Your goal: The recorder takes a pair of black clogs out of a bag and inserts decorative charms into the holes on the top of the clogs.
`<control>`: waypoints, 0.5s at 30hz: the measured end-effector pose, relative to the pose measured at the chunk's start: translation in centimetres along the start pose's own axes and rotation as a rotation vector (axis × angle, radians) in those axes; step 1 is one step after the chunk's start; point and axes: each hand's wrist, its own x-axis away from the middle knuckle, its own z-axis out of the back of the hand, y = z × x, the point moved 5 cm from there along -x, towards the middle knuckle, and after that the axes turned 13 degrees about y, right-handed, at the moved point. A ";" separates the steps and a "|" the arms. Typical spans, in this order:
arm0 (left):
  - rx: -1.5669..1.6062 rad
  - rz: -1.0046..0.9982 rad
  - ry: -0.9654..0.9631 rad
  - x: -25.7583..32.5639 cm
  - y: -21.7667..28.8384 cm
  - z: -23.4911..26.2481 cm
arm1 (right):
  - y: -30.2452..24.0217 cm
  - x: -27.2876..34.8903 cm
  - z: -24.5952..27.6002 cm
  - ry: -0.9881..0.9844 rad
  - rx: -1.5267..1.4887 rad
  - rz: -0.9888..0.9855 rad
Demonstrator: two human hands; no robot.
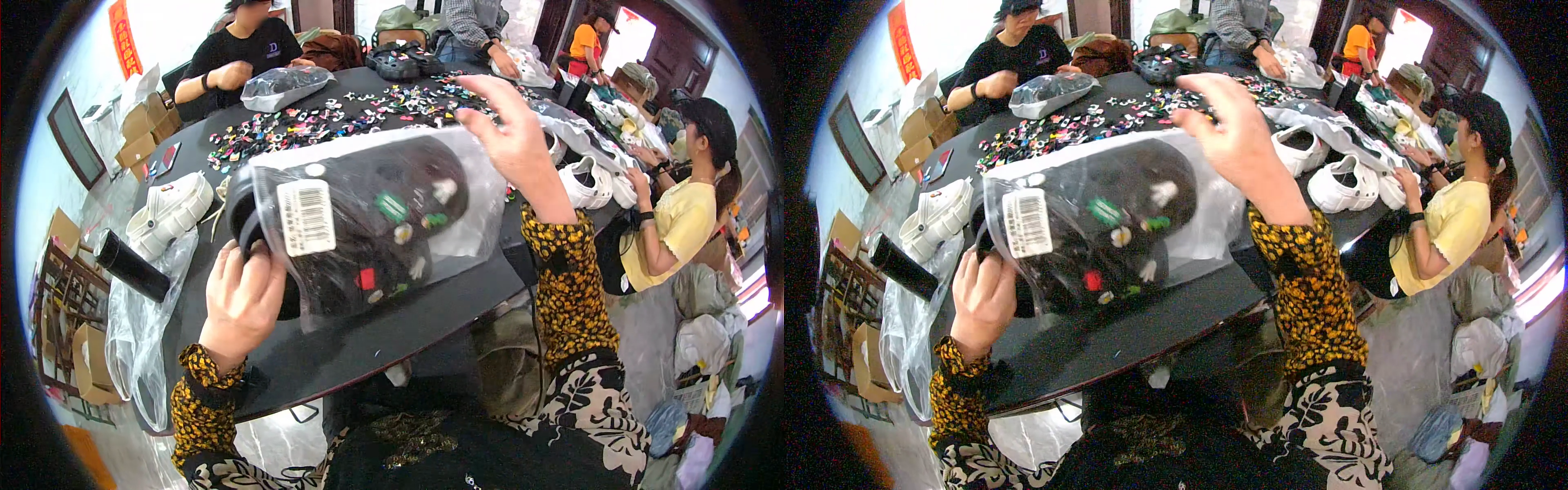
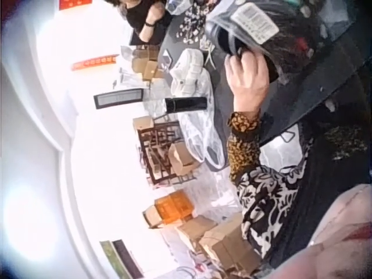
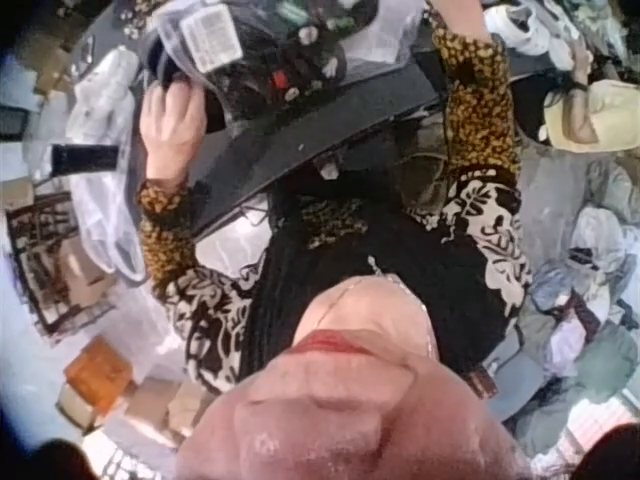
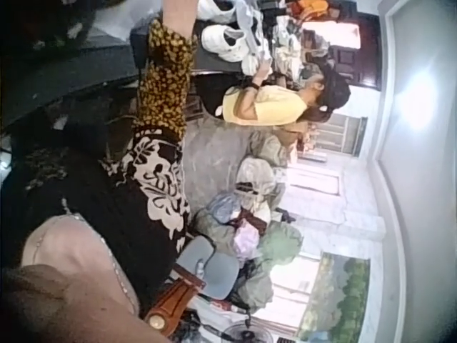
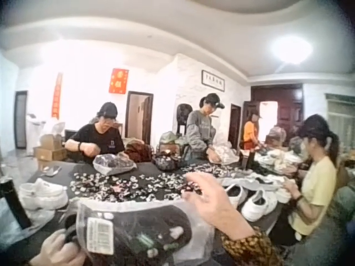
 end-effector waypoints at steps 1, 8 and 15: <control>0.012 -0.038 0.010 -0.1 0.1 -0.1 | -0.8 -0.5 -0.8 -0.083 -0.014 0.028; 0.050 -0.058 -0.032 -0.5 0.5 0.7 | -1.3 1.3 -2.2 -0.362 -0.183 -0.269; 0.031 -0.050 -0.004 -0.4 -0.2 0.2 | -0.5 2.6 -1.5 -0.151 0.054 -0.200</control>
